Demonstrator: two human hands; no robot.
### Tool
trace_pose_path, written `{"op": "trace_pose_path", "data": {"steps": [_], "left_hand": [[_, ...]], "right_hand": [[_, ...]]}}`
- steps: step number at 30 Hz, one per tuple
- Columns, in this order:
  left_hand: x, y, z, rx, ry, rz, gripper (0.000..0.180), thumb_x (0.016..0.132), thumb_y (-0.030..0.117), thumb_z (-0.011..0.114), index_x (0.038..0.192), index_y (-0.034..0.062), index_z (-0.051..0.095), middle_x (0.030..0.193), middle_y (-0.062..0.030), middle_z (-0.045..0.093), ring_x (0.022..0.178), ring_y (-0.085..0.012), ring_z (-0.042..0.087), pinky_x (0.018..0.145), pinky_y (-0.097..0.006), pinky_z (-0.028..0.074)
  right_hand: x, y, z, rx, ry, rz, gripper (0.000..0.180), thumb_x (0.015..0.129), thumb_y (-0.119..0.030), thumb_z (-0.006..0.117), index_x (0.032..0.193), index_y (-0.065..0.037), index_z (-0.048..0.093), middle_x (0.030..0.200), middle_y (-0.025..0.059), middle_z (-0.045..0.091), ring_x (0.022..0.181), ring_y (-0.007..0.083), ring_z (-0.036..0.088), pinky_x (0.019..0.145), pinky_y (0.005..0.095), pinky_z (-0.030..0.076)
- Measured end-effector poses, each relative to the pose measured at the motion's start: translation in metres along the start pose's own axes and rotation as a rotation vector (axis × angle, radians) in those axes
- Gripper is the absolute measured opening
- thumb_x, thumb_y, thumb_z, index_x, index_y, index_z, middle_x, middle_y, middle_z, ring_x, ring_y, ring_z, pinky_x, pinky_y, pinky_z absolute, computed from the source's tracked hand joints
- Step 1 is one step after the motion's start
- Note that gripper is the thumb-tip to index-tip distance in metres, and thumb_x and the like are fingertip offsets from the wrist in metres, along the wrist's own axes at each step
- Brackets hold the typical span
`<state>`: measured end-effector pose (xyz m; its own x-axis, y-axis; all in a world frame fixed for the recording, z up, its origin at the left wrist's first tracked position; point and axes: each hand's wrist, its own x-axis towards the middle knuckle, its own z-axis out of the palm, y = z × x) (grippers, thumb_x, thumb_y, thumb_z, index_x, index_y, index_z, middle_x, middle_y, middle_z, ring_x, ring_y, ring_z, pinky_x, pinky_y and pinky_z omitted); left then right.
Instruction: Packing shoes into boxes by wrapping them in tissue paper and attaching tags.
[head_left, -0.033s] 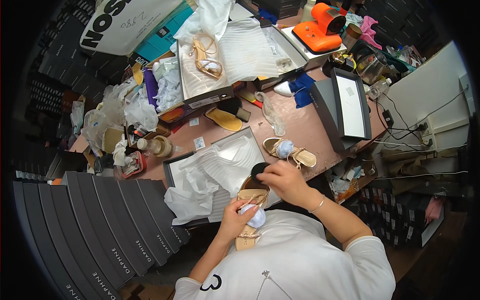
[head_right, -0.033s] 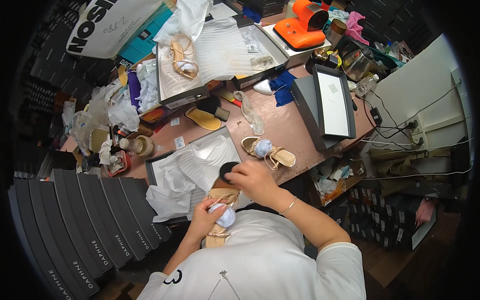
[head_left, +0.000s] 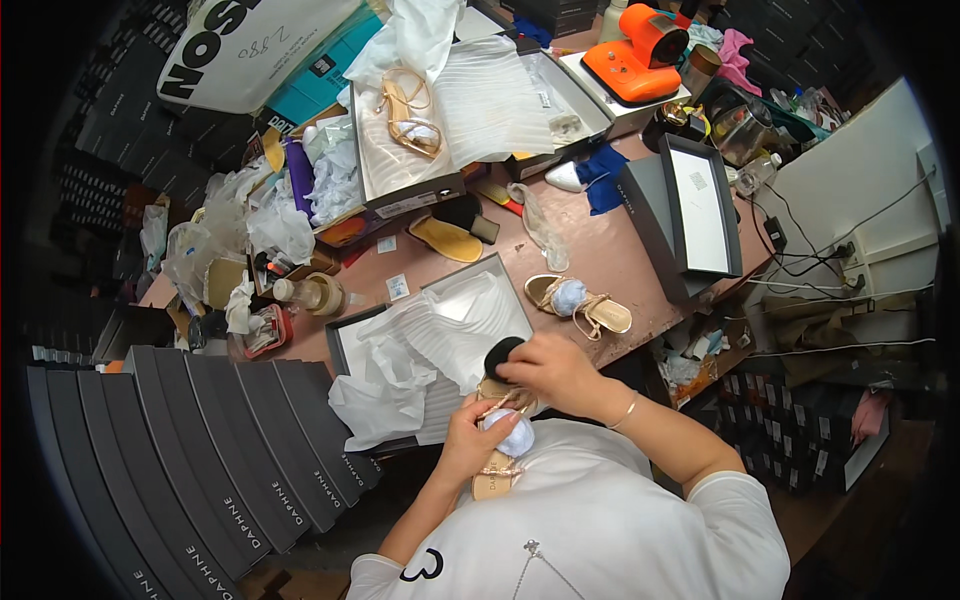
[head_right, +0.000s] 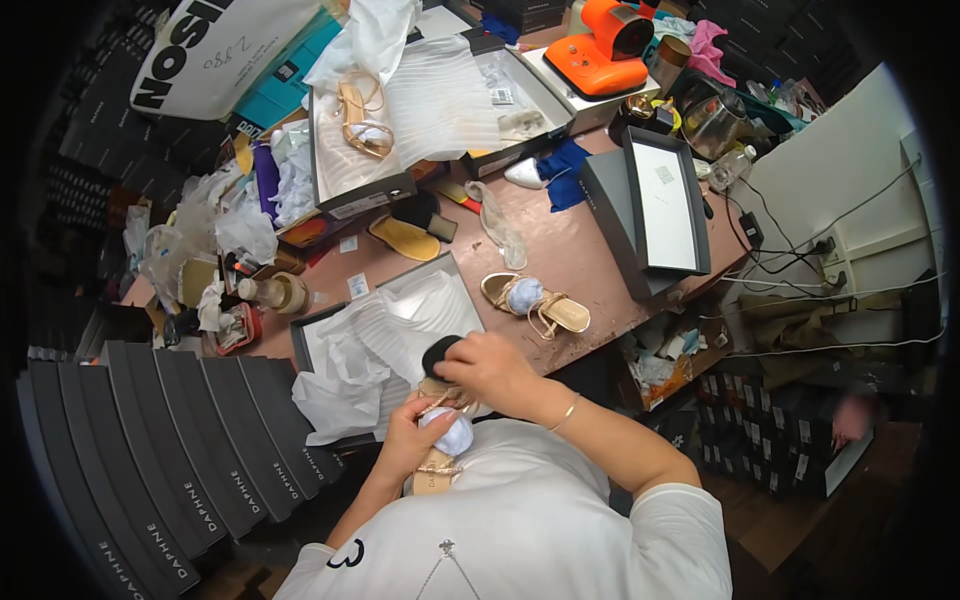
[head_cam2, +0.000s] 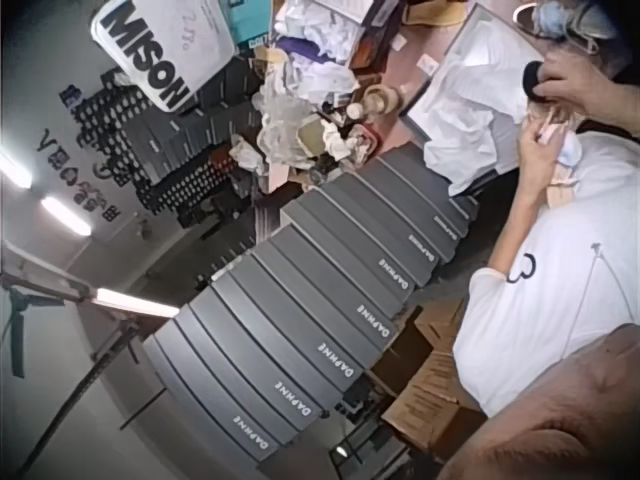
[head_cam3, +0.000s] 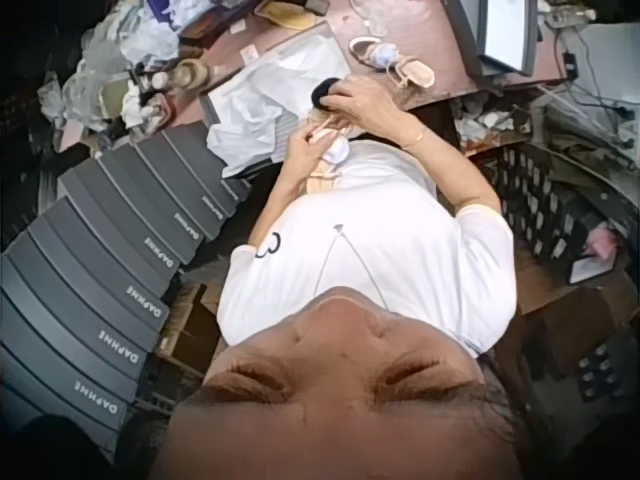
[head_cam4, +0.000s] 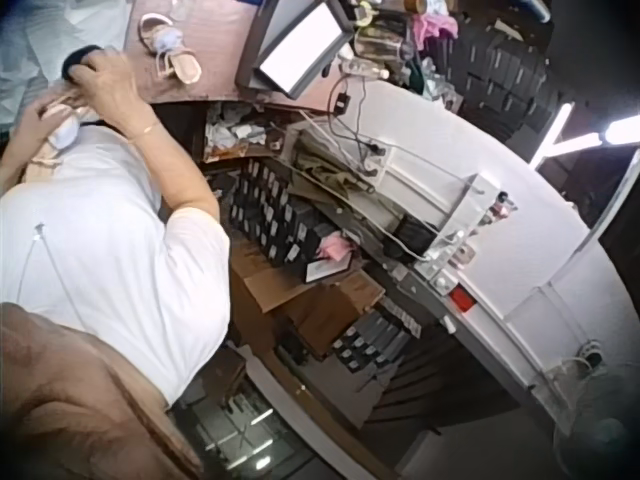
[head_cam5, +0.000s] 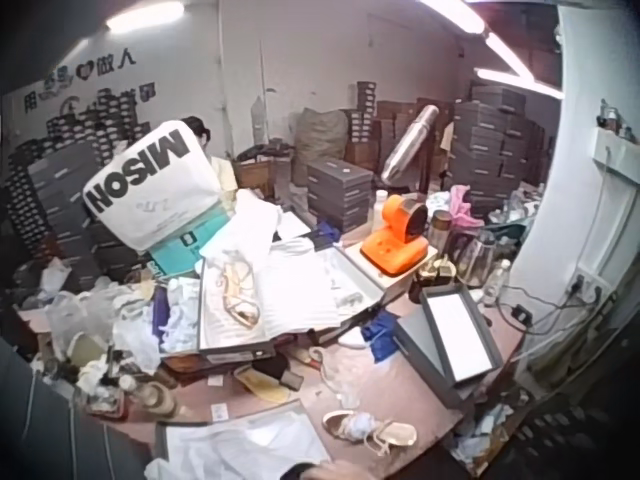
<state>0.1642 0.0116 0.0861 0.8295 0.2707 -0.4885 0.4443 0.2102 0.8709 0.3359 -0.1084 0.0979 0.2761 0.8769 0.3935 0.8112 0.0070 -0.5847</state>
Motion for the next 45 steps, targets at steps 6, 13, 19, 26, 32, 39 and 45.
{"op": "trace_pose_path", "data": {"steps": [6, 13, 19, 26, 32, 39, 45], "left_hand": [[-0.007, 0.0, -0.004, -0.05, 0.071, 0.035, 0.024, 0.084, 0.009, 0.07, 0.104, -0.0048, 0.067, 0.105, -0.0059, 0.055, 0.096, -0.0136, 0.057, 0.084, -0.026, 0.045], [-0.003, -0.006, -0.001, -0.065, 0.072, 0.078, 0.023, 0.084, 0.007, 0.07, 0.103, -0.0049, 0.067, 0.103, -0.0051, 0.054, 0.095, -0.0137, 0.057, 0.083, -0.026, 0.046], [0.0, -0.01, -0.005, -0.239, 0.133, 0.037, 0.028, 0.086, 0.012, 0.07, 0.108, -0.005, 0.066, 0.107, -0.0065, 0.055, 0.099, -0.0139, 0.057, 0.086, -0.027, 0.046], [0.036, -0.017, -0.023, -0.411, 0.227, 0.012, 0.042, 0.091, 0.019, 0.066, 0.125, -0.0035, 0.056, 0.119, -0.0091, 0.058, 0.102, -0.0125, 0.057, 0.086, -0.025, 0.048], [0.049, -0.025, -0.02, -0.412, 0.274, 0.205, 0.056, 0.093, 0.019, 0.062, 0.14, 0.0008, 0.039, 0.137, -0.014, 0.043, 0.121, -0.0193, 0.047, 0.098, -0.031, 0.042], [0.028, -0.031, -0.012, -0.524, 0.045, 0.183, 0.06, 0.091, 0.013, 0.057, 0.142, 0.0032, 0.027, 0.136, -0.0135, 0.04, 0.124, -0.0192, 0.042, 0.103, -0.033, 0.037], [0.026, -0.034, -0.037, -0.434, -0.012, 0.082, 0.045, 0.083, 0.001, 0.063, 0.122, 0.0032, 0.041, 0.114, -0.0067, 0.049, 0.102, -0.0119, 0.054, 0.086, -0.026, 0.048]], "right_hand": [[-0.02, 0.044, 0.005, -0.221, -0.072, 0.122, 0.017, 0.073, -0.01, 0.061, 0.089, -0.01, 0.065, 0.082, 0.003, 0.056, 0.077, 0.0226, 0.056, 0.067, 0.034, 0.045], [-0.013, 0.011, 0.018, 0.031, -0.075, 0.064, 0.02, 0.069, -0.007, 0.069, 0.089, -0.009, 0.065, 0.085, 0.0049, 0.058, 0.079, 0.0249, 0.057, 0.067, 0.0363, 0.045], [0.005, 0.003, -0.004, 0.099, 0.045, 0.04, 0.026, 0.072, -0.005, 0.07, 0.097, -0.008, 0.064, 0.084, 0.0056, 0.058, 0.082, 0.025, 0.057, 0.07, 0.0357, 0.045], [0.019, 0.111, -0.007, -0.297, 0.135, 0.323, 0.028, 0.082, -0.017, 0.066, 0.107, -0.004, 0.063, 0.1, 0.0132, 0.062, 0.097, 0.0338, 0.057, 0.084, 0.0411, 0.044], [0.035, 0.01, -0.015, 0.341, -0.361, 0.417, 0.055, 0.079, -0.033, 0.073, 0.119, 0.0, 0.055, 0.111, 0.0191, 0.059, 0.092, 0.0326, 0.062, 0.075, 0.0387, 0.05], [-0.003, -0.021, 0.012, 0.416, -0.287, 0.448, 0.046, 0.076, -0.027, 0.076, 0.111, -0.001, 0.061, 0.098, 0.0155, 0.063, 0.088, 0.0283, 0.063, 0.074, 0.0346, 0.05], [-0.002, -0.019, -0.002, 0.392, -0.32, 0.369, 0.044, 0.076, -0.02, 0.074, 0.114, -0.002, 0.061, 0.104, 0.017, 0.064, 0.098, 0.0329, 0.059, 0.088, 0.0398, 0.046]]}}
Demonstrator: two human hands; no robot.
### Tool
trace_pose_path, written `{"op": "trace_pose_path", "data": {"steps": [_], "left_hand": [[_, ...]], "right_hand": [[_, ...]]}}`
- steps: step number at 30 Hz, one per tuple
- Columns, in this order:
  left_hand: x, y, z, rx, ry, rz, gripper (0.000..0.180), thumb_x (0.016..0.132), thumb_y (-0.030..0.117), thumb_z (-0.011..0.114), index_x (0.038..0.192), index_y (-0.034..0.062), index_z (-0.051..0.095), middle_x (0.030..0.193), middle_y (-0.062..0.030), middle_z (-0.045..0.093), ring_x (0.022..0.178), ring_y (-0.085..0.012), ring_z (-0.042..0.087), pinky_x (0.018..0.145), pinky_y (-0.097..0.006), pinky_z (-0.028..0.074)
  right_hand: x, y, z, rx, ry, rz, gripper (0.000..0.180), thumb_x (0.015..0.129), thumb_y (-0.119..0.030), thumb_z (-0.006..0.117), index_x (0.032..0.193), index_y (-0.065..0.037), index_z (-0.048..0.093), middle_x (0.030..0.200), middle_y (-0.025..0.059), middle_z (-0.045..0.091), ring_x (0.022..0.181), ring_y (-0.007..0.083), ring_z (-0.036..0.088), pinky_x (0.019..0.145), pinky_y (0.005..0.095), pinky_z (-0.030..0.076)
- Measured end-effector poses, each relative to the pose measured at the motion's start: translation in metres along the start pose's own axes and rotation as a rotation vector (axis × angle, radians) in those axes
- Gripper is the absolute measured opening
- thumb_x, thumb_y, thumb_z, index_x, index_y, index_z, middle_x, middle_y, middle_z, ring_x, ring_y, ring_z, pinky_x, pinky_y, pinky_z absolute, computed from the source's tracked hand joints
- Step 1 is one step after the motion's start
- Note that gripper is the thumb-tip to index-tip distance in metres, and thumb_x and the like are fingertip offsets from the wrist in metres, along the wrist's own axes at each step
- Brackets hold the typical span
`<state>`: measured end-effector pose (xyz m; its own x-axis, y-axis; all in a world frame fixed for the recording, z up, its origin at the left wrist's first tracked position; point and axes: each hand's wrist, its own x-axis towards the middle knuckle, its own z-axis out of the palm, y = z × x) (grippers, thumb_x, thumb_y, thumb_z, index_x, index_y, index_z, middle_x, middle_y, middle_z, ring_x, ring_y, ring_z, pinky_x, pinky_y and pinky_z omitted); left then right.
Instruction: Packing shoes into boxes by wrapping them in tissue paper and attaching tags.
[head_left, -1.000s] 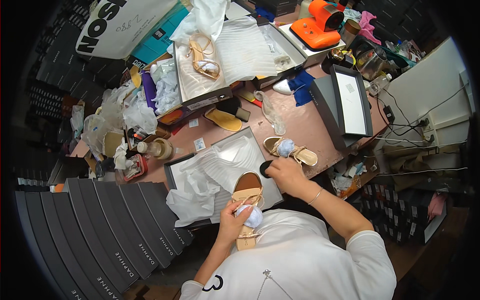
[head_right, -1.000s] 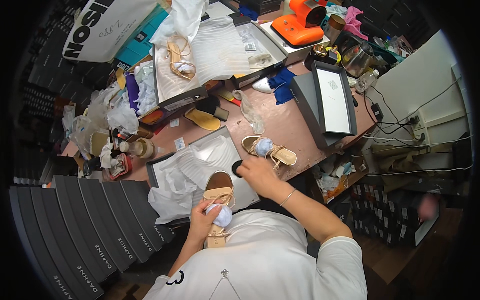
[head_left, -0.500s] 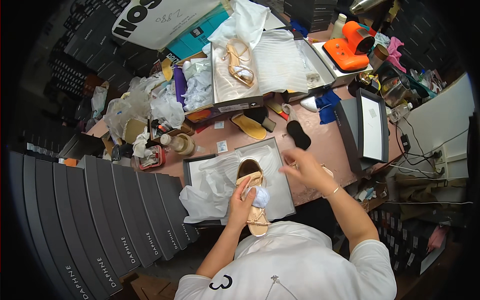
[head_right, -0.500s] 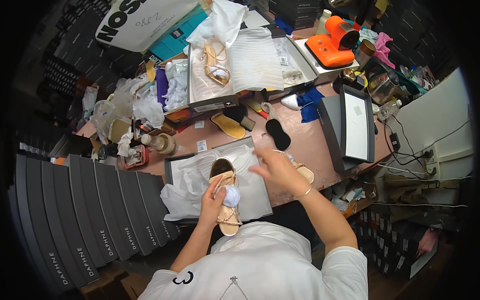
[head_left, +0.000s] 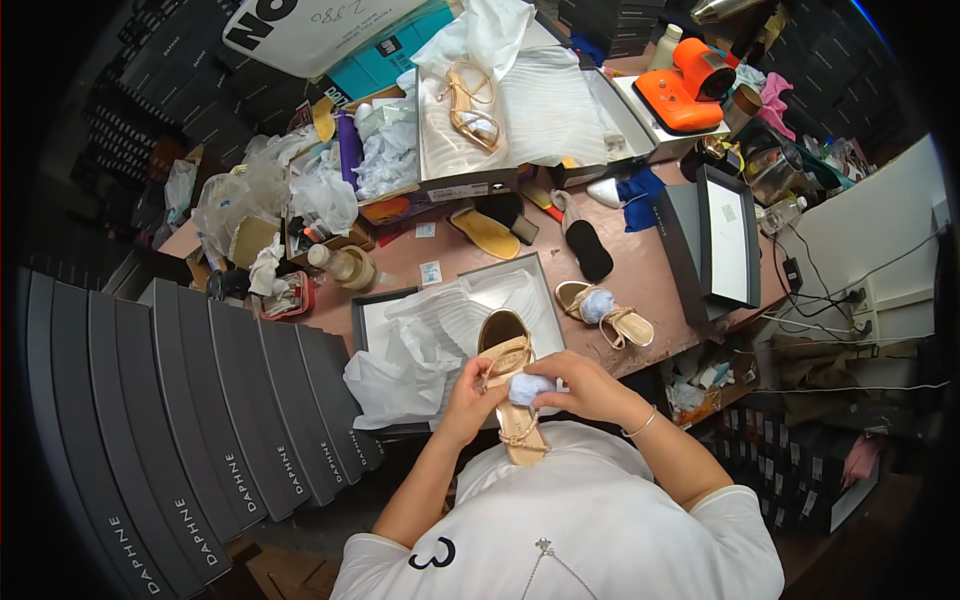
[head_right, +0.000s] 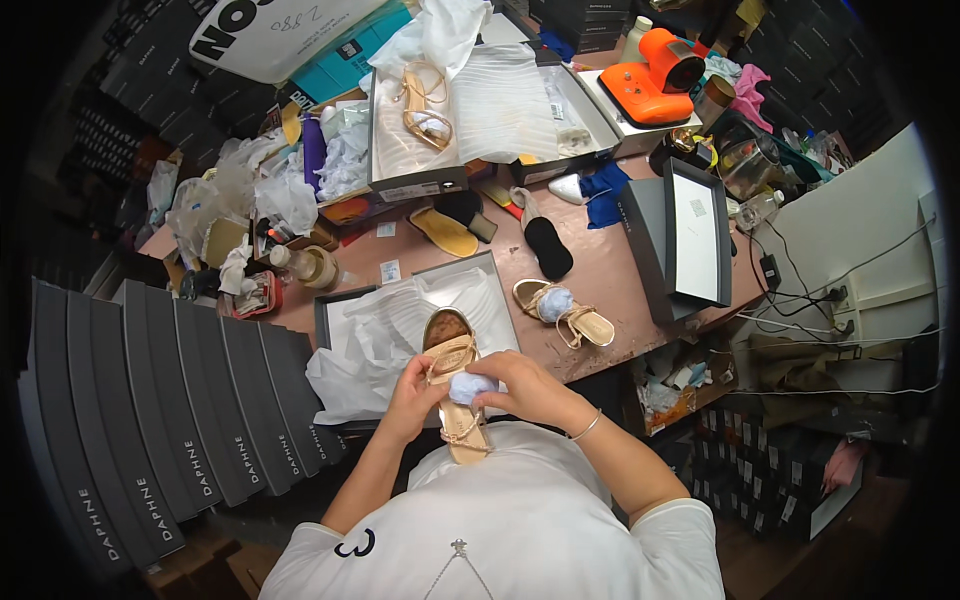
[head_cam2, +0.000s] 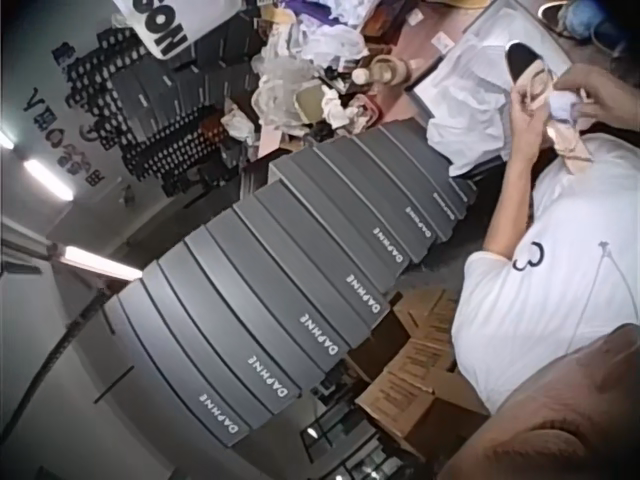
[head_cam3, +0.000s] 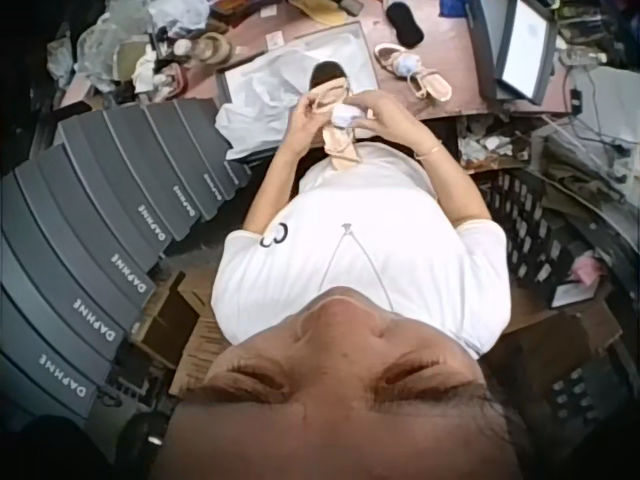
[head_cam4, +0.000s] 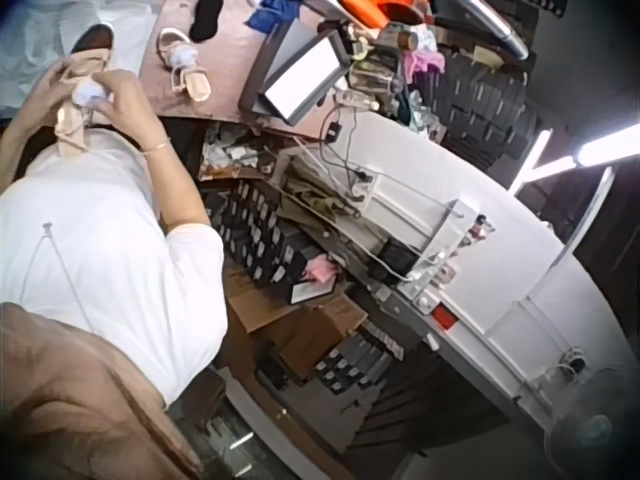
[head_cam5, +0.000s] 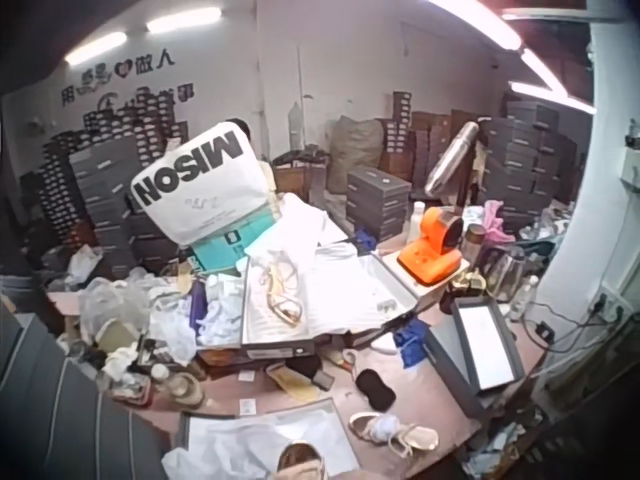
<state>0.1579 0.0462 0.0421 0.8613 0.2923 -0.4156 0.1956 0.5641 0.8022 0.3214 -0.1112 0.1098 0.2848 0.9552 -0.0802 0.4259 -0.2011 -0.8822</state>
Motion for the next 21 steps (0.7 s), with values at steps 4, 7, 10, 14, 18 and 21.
{"op": "trace_pose_path", "data": {"steps": [4, 7, 10, 14, 18, 21], "left_hand": [[-0.005, 0.016, 0.001, 0.083, -0.035, -0.017, 0.036, 0.083, -0.001, 0.063, 0.115, 0.0016, 0.046, 0.111, -0.0057, 0.051, 0.093, -0.0105, 0.057, 0.081, -0.024, 0.05], [-0.007, 0.012, -0.005, 0.226, 0.005, -0.038, 0.026, 0.085, 0.002, 0.062, 0.108, 0.0004, 0.052, 0.099, -0.0041, 0.057, 0.084, -0.0091, 0.058, 0.073, -0.022, 0.049], [-0.002, -0.001, -0.015, 0.48, 0.119, 0.017, 0.02, 0.089, 0.009, 0.06, 0.106, -0.0001, 0.056, 0.087, -0.0051, 0.061, 0.078, -0.0085, 0.057, 0.067, -0.023, 0.046], [-0.005, 0.003, 0.001, 0.584, 0.178, 0.168, 0.027, 0.096, 0.022, 0.053, 0.113, 0.0006, 0.056, 0.085, -0.0093, 0.063, 0.079, -0.0112, 0.058, 0.07, -0.026, 0.047], [-0.005, 0.008, 0.013, 0.622, 0.16, 0.316, 0.033, 0.1, 0.023, 0.048, 0.124, 0.0013, 0.053, 0.103, -0.0036, 0.061, 0.097, -0.0104, 0.057, 0.078, -0.024, 0.047], [-0.007, -0.001, 0.006, 0.439, 0.132, 0.247, 0.04, 0.099, 0.025, 0.05, 0.131, 0.0012, 0.05, 0.106, -0.0133, 0.064, 0.096, -0.0149, 0.06, 0.083, -0.028, 0.048]], "right_hand": [[-0.001, 0.002, 0.011, -0.064, -0.019, -0.058, 0.045, 0.077, -0.019, 0.074, 0.116, -0.002, 0.06, 0.108, 0.0158, 0.064, 0.103, 0.0315, 0.058, 0.089, 0.0392, 0.046], [-0.004, 0.002, 0.015, 0.011, -0.054, -0.034, 0.046, 0.077, -0.019, 0.075, 0.117, -0.003, 0.06, 0.11, 0.0147, 0.063, 0.104, 0.0315, 0.059, 0.088, 0.0381, 0.047], [-0.004, -0.001, 0.019, 0.022, -0.044, -0.019, 0.044, 0.078, -0.018, 0.073, 0.117, -0.004, 0.06, 0.113, 0.014, 0.061, 0.104, 0.0327, 0.058, 0.089, 0.0379, 0.046], [-0.002, -0.009, 0.02, 0.024, -0.033, 0.03, 0.042, 0.078, -0.015, 0.072, 0.117, -0.005, 0.06, 0.114, 0.0142, 0.057, 0.103, 0.0331, 0.056, 0.09, 0.0376, 0.045], [0.009, -0.009, 0.024, -0.217, 0.097, -0.13, 0.045, 0.074, -0.01, 0.073, 0.116, -0.006, 0.059, 0.111, 0.0154, 0.055, 0.101, 0.0326, 0.054, 0.088, 0.0387, 0.045], [0.012, -0.005, 0.032, -0.21, 0.153, -0.125, 0.052, 0.071, -0.008, 0.075, 0.119, -0.008, 0.056, 0.113, 0.0151, 0.053, 0.102, 0.0332, 0.051, 0.089, 0.04, 0.044]]}}
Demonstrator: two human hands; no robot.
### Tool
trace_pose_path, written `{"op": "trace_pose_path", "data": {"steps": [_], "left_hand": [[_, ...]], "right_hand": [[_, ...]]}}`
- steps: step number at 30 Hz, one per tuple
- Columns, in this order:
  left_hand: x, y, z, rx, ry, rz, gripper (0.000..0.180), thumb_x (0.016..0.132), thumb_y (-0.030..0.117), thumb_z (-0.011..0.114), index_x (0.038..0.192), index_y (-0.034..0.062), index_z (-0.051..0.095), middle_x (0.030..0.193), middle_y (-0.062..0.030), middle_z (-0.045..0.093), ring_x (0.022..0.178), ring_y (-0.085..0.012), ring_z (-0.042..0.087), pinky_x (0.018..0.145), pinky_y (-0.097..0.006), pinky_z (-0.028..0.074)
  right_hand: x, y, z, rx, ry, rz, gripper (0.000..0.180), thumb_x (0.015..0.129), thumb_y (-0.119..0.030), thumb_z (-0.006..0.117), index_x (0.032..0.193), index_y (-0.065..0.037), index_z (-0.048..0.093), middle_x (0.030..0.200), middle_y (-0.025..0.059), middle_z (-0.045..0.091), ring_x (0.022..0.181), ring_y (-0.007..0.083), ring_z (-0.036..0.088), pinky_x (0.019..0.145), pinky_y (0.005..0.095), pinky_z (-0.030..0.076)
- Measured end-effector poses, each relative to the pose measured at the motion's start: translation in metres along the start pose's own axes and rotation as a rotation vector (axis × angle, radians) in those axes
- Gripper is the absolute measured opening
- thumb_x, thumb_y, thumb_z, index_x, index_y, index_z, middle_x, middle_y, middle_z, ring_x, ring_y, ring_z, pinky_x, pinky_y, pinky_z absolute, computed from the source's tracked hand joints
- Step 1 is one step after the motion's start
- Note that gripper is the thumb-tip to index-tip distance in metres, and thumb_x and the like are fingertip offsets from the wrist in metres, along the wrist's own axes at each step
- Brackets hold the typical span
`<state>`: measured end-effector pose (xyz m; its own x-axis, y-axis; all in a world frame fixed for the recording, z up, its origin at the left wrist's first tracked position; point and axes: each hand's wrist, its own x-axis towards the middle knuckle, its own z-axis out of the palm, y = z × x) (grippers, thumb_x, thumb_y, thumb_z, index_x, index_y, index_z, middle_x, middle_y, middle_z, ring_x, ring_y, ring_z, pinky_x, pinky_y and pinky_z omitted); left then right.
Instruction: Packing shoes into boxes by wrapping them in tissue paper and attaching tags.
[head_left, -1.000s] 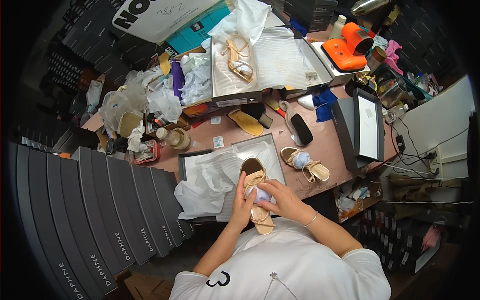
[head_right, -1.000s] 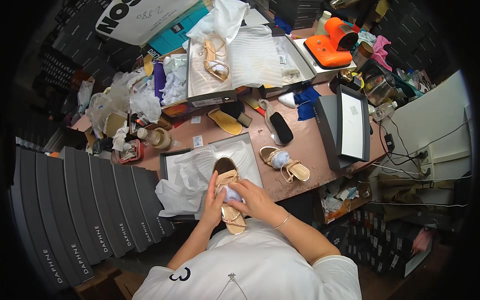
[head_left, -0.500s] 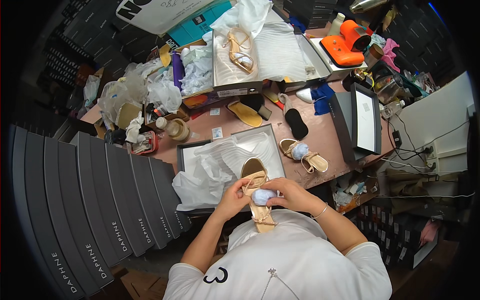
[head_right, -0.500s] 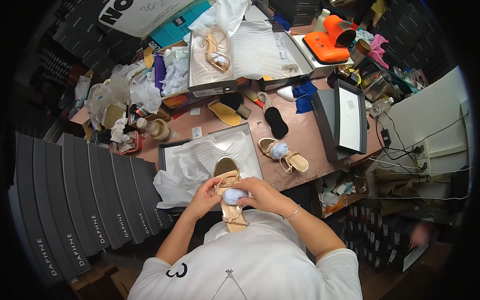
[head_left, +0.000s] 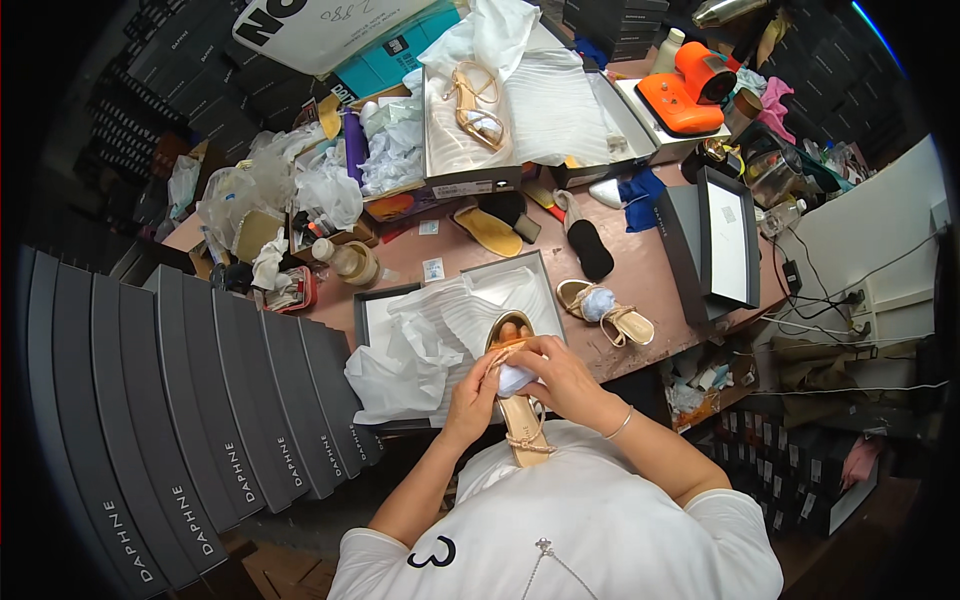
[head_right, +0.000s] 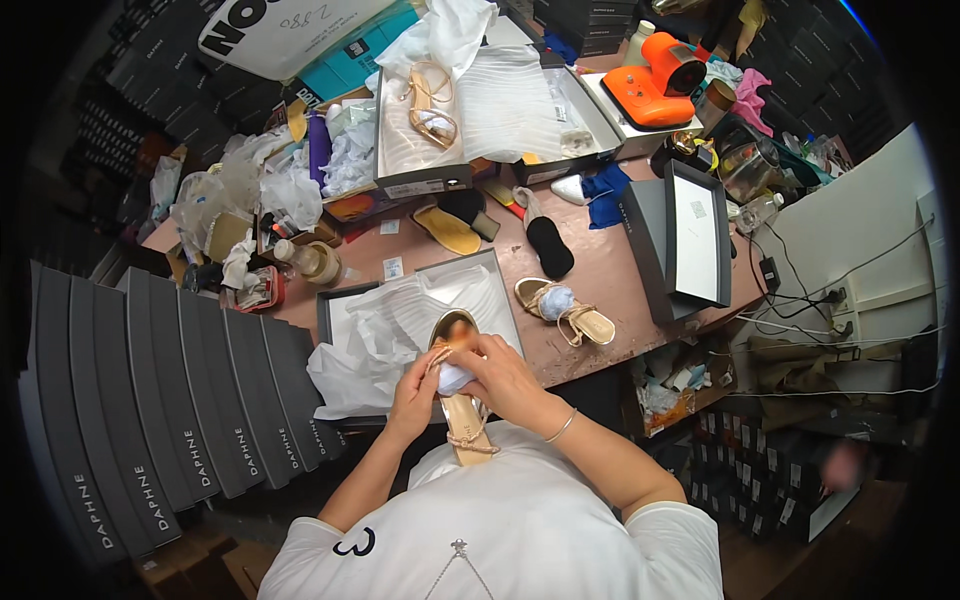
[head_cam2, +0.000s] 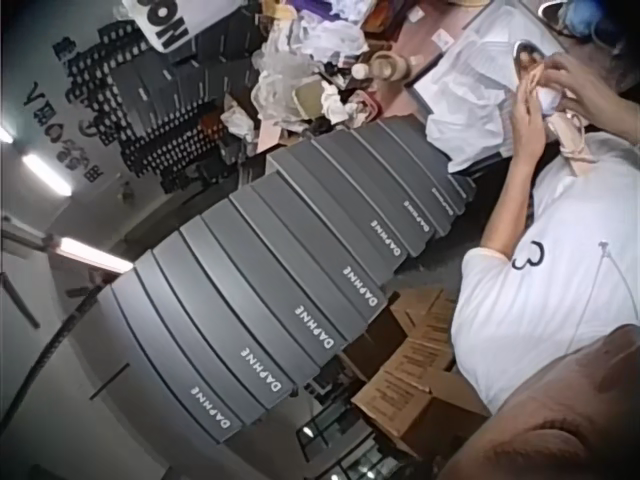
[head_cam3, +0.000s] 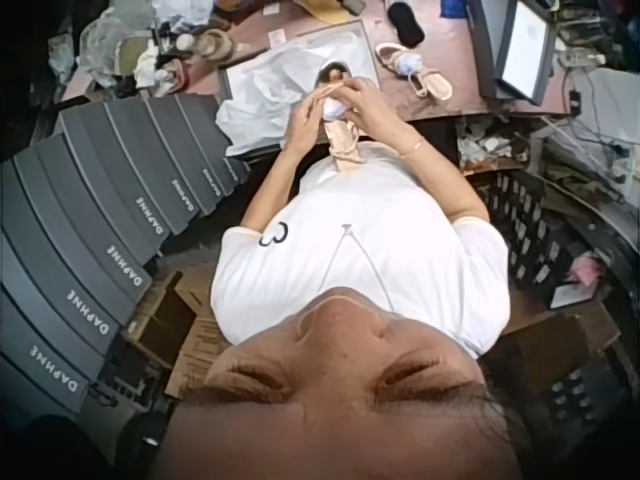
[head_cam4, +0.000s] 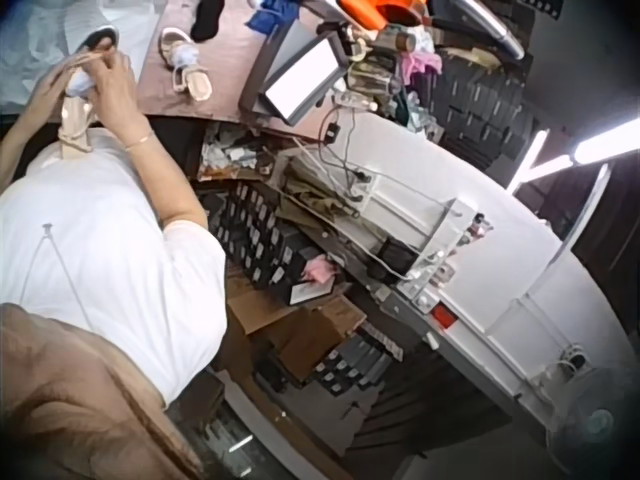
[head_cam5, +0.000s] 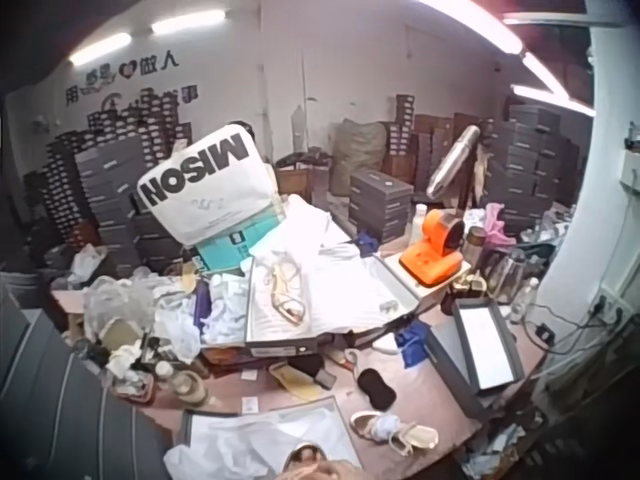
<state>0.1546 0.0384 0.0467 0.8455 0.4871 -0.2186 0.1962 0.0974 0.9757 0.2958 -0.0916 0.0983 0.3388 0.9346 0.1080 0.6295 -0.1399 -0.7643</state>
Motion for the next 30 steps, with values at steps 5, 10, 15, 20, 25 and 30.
{"op": "trace_pose_path", "data": {"steps": [5, 10, 15, 20, 25, 30], "left_hand": [[-0.005, 0.015, -0.002, 0.076, -0.069, 0.088, 0.042, 0.096, 0.019, 0.056, 0.133, 0.0006, 0.049, 0.109, -0.0117, 0.062, 0.096, -0.0132, 0.059, 0.082, -0.026, 0.048], [-0.009, 0.021, -0.01, 0.306, -0.108, 0.136, 0.043, 0.093, 0.014, 0.06, 0.133, 0.0029, 0.049, 0.105, -0.0127, 0.063, 0.095, -0.0152, 0.06, 0.081, -0.026, 0.048], [-0.012, 0.028, -0.002, 0.077, -0.028, -0.034, 0.038, 0.09, 0.009, 0.062, 0.127, 0.0029, 0.054, 0.095, -0.0139, 0.064, 0.096, -0.0172, 0.063, 0.08, -0.027, 0.051], [-0.008, 0.025, 0.005, 0.287, 0.082, 0.188, 0.038, 0.087, 0.005, 0.065, 0.123, 0.002, 0.054, 0.126, -0.0155, 0.049, 0.109, -0.0205, 0.057, 0.079, -0.028, 0.054], [-0.006, 0.018, 0.004, -0.038, -0.004, 0.103, 0.034, 0.084, 0.002, 0.067, 0.115, 0.0023, 0.053, 0.133, -0.0128, 0.037, 0.118, -0.0226, 0.049, 0.085, -0.029, 0.052], [0.012, 0.004, -0.008, -0.036, -0.127, 0.126, 0.031, 0.084, 0.001, 0.067, 0.109, 0.0036, 0.049, 0.119, -0.0099, 0.045, 0.11, -0.0147, 0.05, 0.082, -0.028, 0.05]], "right_hand": [[0.01, -0.009, -0.002, -0.002, 0.128, 0.067, 0.058, 0.068, -0.011, 0.078, 0.119, -0.007, 0.054, 0.117, 0.0154, 0.05, 0.11, 0.0346, 0.048, 0.093, 0.0426, 0.041], [0.011, -0.002, -0.022, -0.005, -0.122, 0.038, 0.057, 0.065, -0.022, 0.082, 0.114, -0.005, 0.056, 0.115, 0.0136, 0.053, 0.112, 0.0337, 0.047, 0.094, 0.0427, 0.04], [0.016, 0.006, -0.025, -0.034, -0.126, 0.037, 0.052, 0.063, -0.026, 0.084, 0.103, -0.005, 0.057, 0.099, 0.0084, 0.059, 0.098, 0.0289, 0.051, 0.082, 0.0395, 0.042], [0.016, 0.01, -0.022, 0.062, -0.054, 0.036, 0.049, 0.063, -0.022, 0.083, 0.1, -0.005, 0.056, 0.093, 0.0081, 0.059, 0.091, 0.0281, 0.053, 0.081, 0.0374, 0.042], [0.022, 0.022, -0.038, 0.208, -0.215, 0.027, 0.041, 0.065, -0.019, 0.081, 0.095, -0.005, 0.057, 0.09, 0.0082, 0.059, 0.091, 0.0282, 0.052, 0.082, 0.0378, 0.043], [0.025, 0.019, -0.036, 0.191, -0.139, 0.036, 0.033, 0.07, -0.015, 0.078, 0.094, -0.006, 0.058, 0.092, 0.0071, 0.058, 0.09, 0.0261, 0.052, 0.081, 0.0354, 0.042]]}}
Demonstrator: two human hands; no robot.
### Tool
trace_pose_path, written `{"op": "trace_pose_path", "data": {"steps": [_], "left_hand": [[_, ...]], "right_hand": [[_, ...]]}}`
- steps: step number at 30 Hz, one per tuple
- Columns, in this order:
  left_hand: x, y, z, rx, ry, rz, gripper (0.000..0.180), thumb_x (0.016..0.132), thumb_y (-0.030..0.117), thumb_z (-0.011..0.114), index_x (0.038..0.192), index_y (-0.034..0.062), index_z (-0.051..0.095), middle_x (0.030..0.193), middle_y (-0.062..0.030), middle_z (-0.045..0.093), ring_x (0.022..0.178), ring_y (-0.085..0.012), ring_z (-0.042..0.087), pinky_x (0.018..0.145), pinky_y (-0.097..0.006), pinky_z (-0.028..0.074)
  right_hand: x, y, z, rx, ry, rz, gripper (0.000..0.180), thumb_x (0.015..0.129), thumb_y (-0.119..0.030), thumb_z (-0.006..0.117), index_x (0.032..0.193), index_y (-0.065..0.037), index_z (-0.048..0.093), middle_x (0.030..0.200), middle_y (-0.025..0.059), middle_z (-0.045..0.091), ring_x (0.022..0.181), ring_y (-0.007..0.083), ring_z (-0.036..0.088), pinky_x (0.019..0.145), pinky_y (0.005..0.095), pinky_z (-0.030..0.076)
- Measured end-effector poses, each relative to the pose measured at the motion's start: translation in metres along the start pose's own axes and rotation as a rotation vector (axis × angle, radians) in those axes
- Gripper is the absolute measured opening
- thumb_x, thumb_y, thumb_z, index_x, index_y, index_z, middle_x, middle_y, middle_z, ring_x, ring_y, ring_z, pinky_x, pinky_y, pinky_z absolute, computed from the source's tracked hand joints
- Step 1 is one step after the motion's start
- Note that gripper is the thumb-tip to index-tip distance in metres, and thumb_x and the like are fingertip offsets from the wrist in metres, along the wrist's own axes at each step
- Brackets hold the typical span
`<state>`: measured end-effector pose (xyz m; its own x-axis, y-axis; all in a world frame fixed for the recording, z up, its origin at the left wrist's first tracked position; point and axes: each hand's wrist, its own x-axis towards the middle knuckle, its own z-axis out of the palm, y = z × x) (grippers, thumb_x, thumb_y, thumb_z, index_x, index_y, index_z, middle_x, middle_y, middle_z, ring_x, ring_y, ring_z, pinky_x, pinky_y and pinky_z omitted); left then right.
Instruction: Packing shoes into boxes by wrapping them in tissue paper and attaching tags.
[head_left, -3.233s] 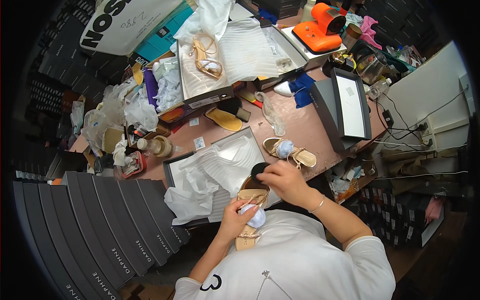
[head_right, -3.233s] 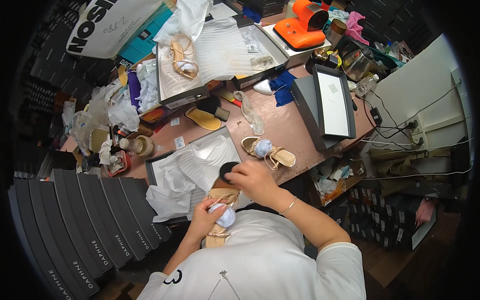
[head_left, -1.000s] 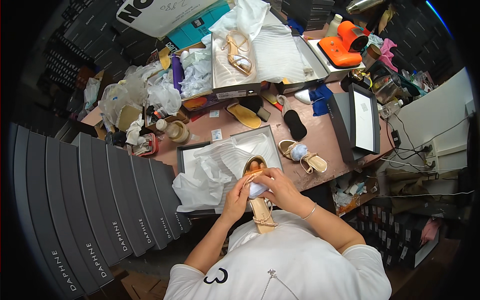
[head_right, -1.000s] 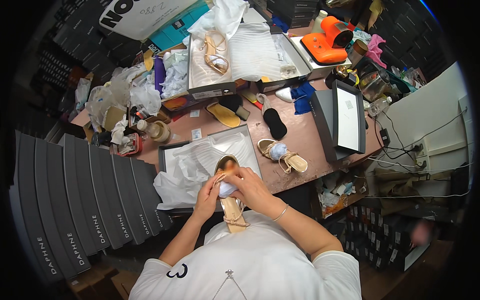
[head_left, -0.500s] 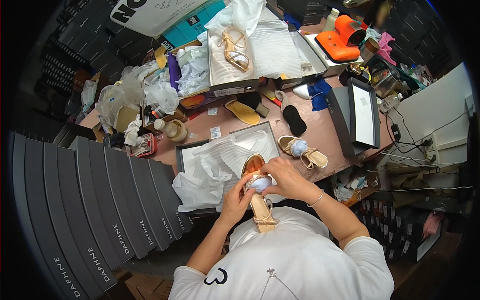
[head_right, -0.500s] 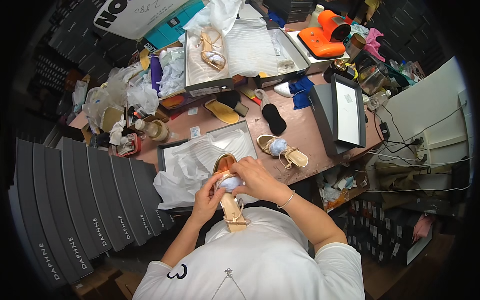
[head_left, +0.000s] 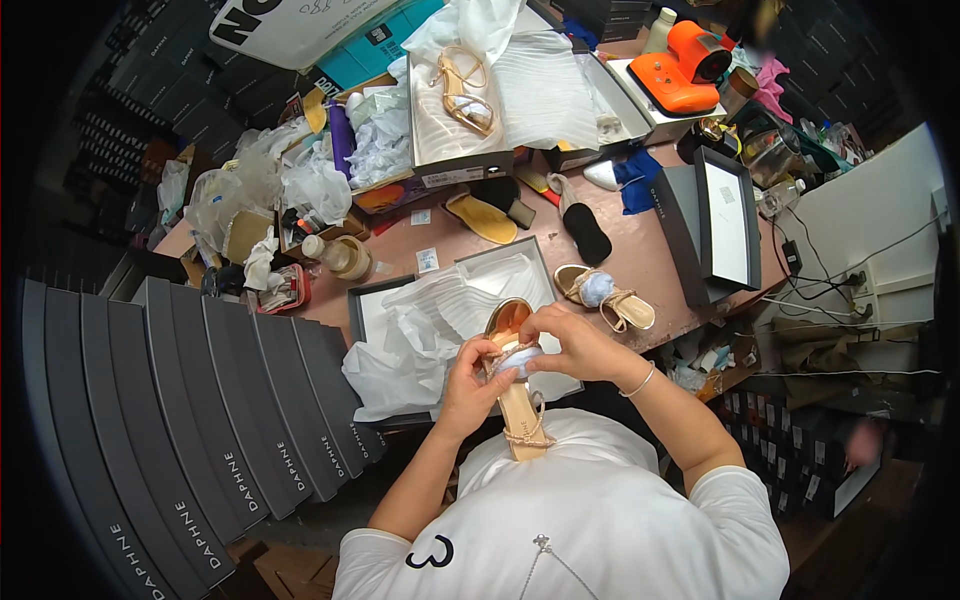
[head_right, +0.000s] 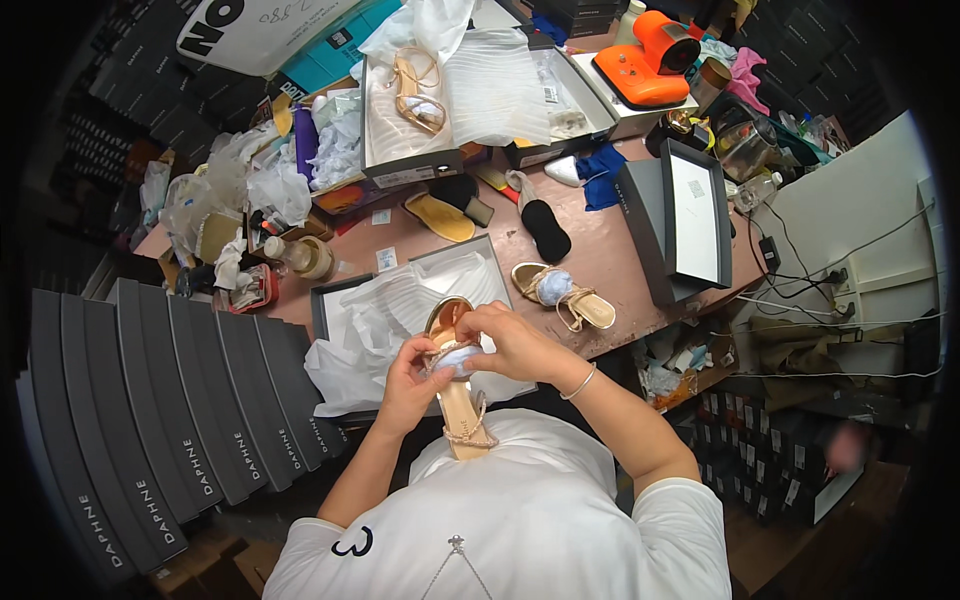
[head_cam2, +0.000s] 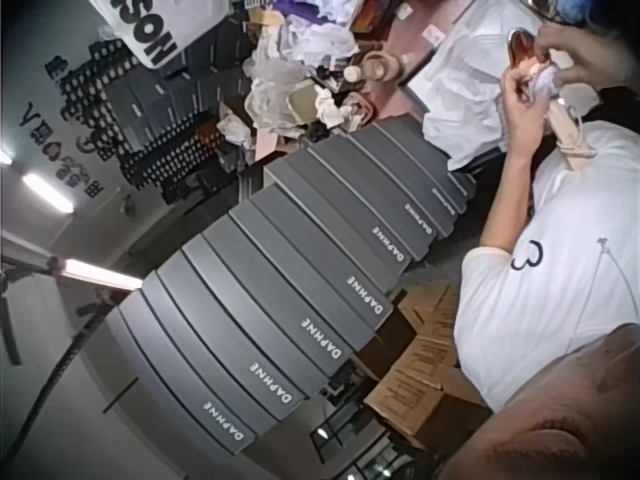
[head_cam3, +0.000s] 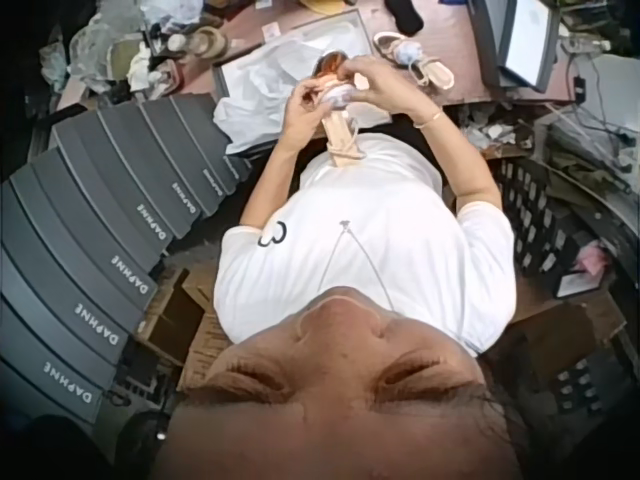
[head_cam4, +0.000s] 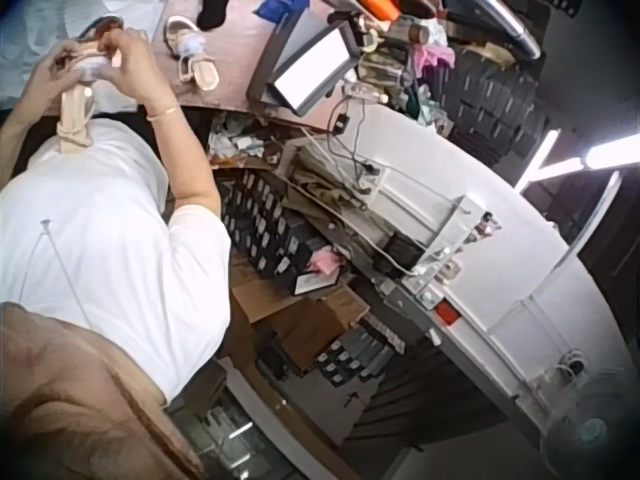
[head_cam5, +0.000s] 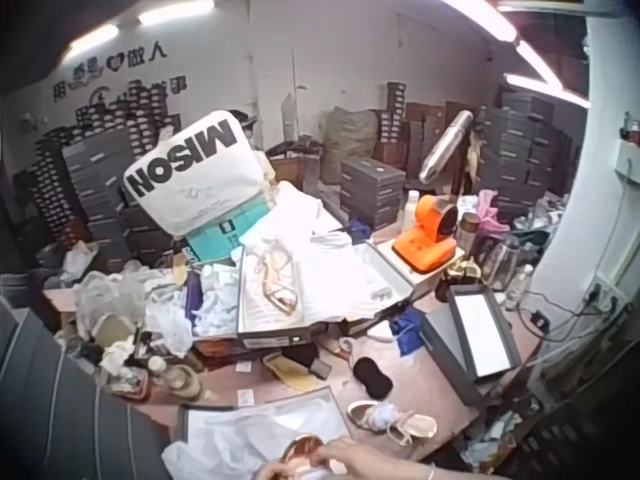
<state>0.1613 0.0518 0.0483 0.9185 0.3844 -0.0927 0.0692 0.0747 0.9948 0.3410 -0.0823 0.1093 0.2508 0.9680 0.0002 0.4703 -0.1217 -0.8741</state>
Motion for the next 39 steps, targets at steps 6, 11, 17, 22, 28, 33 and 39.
{"op": "trace_pose_path", "data": {"steps": [6, 11, 17, 22, 28, 33, 39], "left_hand": [[-0.004, 0.007, 0.015, -0.376, 0.074, -0.175, 0.032, 0.088, 0.0, 0.063, 0.111, 0.0062, 0.043, 0.115, -0.0057, 0.048, 0.108, -0.0156, 0.052, 0.091, -0.029, 0.047], [0.001, 0.0, 0.022, -0.232, 0.146, -0.049, 0.029, 0.086, 0.0, 0.064, 0.109, 0.0045, 0.046, 0.119, -0.0078, 0.044, 0.102, -0.0152, 0.054, 0.087, -0.028, 0.048], [0.001, -0.002, 0.02, 0.113, 0.158, 0.01, 0.026, 0.087, 0.003, 0.065, 0.107, 0.0036, 0.047, 0.113, -0.0072, 0.049, 0.095, -0.0144, 0.058, 0.081, -0.027, 0.05], [-0.006, -0.017, 0.026, 0.227, 0.276, 0.027, 0.025, 0.089, 0.004, 0.064, 0.107, 0.003, 0.046, 0.103, -0.0077, 0.057, 0.086, -0.0122, 0.061, 0.073, -0.026, 0.052], [-0.009, -0.027, 0.022, -0.057, 0.295, -0.002, 0.03, 0.086, 0.004, 0.068, 0.109, 0.0009, 0.049, 0.099, -0.0068, 0.057, 0.084, -0.0121, 0.062, 0.07, -0.024, 0.052], [-0.009, -0.026, 0.024, -0.216, 0.376, -0.035, 0.035, 0.087, 0.002, 0.067, 0.113, 0.0011, 0.044, 0.1, -0.0066, 0.057, 0.086, -0.0132, 0.062, 0.073, -0.025, 0.053], [-0.01, -0.042, 0.019, -0.497, 0.559, -0.04, 0.029, 0.092, 0.009, 0.061, 0.114, 0.0047, 0.042, 0.104, -0.0099, 0.058, 0.089, -0.0139, 0.061, 0.069, -0.027, 0.054]], "right_hand": [[0.003, -0.012, 0.009, -0.036, 0.106, 0.015, 0.027, 0.07, -0.007, 0.073, 0.091, -0.006, 0.055, 0.088, 0.0087, 0.055, 0.088, 0.026, 0.052, 0.079, 0.0348, 0.042], [0.005, -0.006, 0.005, -0.085, 0.053, 0.014, 0.027, 0.069, -0.008, 0.074, 0.088, -0.005, 0.054, 0.086, 0.0086, 0.056, 0.083, 0.0262, 0.052, 0.075, 0.0356, 0.043], [0.009, -0.001, 0.001, -0.188, -0.04, -0.034, 0.028, 0.07, -0.011, 0.075, 0.086, -0.005, 0.053, 0.084, 0.0084, 0.056, 0.081, 0.028, 0.052, 0.072, 0.038, 0.042], [0.003, -0.005, 0.001, -0.269, -0.03, -0.169, 0.034, 0.069, -0.016, 0.076, 0.093, -0.007, 0.053, 0.091, 0.0092, 0.054, 0.087, 0.0296, 0.052, 0.071, 0.0385, 0.043], [-0.004, 0.002, 0.022, -0.296, 0.081, -0.155, 0.036, 0.07, -0.016, 0.076, 0.097, -0.009, 0.053, 0.093, 0.0082, 0.053, 0.089, 0.029, 0.053, 0.073, 0.0383, 0.047], [0.001, 0.011, 0.044, -0.292, 0.194, -0.191, 0.031, 0.072, -0.013, 0.074, 0.095, -0.009, 0.055, 0.095, 0.0079, 0.054, 0.087, 0.0277, 0.056, 0.071, 0.0375, 0.05], [-0.011, 0.006, 0.034, -0.012, 0.363, -0.109, 0.051, 0.08, -0.015, 0.072, 0.124, -0.002, 0.05, 0.12, 0.0153, 0.056, 0.109, 0.0277, 0.057, 0.089, 0.033, 0.048]]}}
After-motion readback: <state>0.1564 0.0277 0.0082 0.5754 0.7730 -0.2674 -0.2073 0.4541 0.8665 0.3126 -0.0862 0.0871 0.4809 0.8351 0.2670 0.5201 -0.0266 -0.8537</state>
